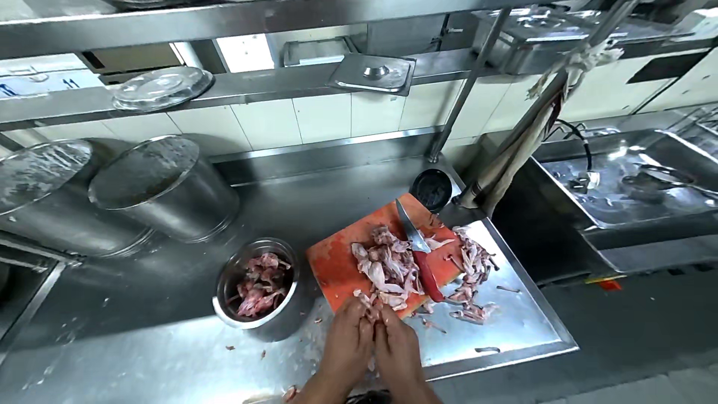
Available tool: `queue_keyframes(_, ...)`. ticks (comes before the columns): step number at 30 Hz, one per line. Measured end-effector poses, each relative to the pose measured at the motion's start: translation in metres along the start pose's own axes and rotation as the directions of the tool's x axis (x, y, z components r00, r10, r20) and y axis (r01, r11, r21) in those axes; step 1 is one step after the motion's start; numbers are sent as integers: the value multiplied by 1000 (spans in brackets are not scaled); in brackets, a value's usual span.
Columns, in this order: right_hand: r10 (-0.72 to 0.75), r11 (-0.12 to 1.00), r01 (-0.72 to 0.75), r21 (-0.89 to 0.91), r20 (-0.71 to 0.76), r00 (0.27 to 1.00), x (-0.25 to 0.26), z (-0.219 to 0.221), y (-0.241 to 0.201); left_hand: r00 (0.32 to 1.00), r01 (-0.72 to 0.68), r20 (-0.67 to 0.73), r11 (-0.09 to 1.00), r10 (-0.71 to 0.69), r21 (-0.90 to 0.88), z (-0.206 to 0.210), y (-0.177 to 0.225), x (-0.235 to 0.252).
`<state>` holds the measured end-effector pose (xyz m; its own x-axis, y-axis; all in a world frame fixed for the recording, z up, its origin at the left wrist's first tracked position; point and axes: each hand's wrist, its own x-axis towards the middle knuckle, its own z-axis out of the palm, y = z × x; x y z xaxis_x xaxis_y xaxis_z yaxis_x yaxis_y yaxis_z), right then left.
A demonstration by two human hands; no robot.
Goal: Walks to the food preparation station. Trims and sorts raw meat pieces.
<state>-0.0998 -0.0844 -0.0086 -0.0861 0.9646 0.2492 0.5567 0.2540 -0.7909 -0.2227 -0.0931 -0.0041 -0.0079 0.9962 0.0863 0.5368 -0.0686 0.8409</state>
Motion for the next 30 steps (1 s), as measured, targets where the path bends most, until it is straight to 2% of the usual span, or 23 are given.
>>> queue_keyframes(1,24,999,-24,-28,-16,1000,5,-1,1,994,30,105,995,-39,91,4,4,-3)
queue_keyframes(3,55,997,-58,-46,-58,997,20,-8,4,931,37,348,976,-112,214,10,10,-7)
queue_keyframes(5,76,997,-74,19,-123,989,37,-20,15,892,31,437,980,-116,198,18,6,-12)
queue_keyframes(6,87,995,-80,52,-163,983,44,-30,24,892,85,433,988,-133,129,19,0,-12)
queue_keyframes(8,108,994,-99,48,-242,964,56,-58,46,931,179,332,982,-149,-61,18,-12,-10)
queue_keyframes(10,117,990,-137,-45,-310,944,65,-88,82,949,251,246,947,-199,-203,14,-17,-5)
queue_keyframes(12,147,961,-212,-180,-317,937,74,-103,128,952,281,190,928,-238,-246,7,-19,-1)
queue_keyframes(14,263,900,-304,-311,-170,950,79,-109,166,960,266,152,936,-236,-229,2,-20,2)
queue_keyframes(16,331,879,-312,-360,-10,944,80,-109,168,971,223,116,962,-207,-159,3,-21,3)
queue_keyframes(19,160,973,-123,-194,185,970,64,-94,99,985,152,80,987,-156,50,5,-18,2)
queue_keyframes(21,38,996,-5,-89,367,930,48,-79,46,989,110,78,975,-127,192,8,-14,1)
queue_keyframes(23,58,974,65,-218,516,855,38,-67,14,988,92,91,953,-123,288,10,-7,2)
queue_keyframes(26,181,920,71,-386,578,796,34,-59,6,998,55,15,952,-63,301,13,-8,0)
queue_keyframes(30,337,890,-33,-455,607,719,31,-58,10,995,82,-76,949,-62,304,15,-11,-3)
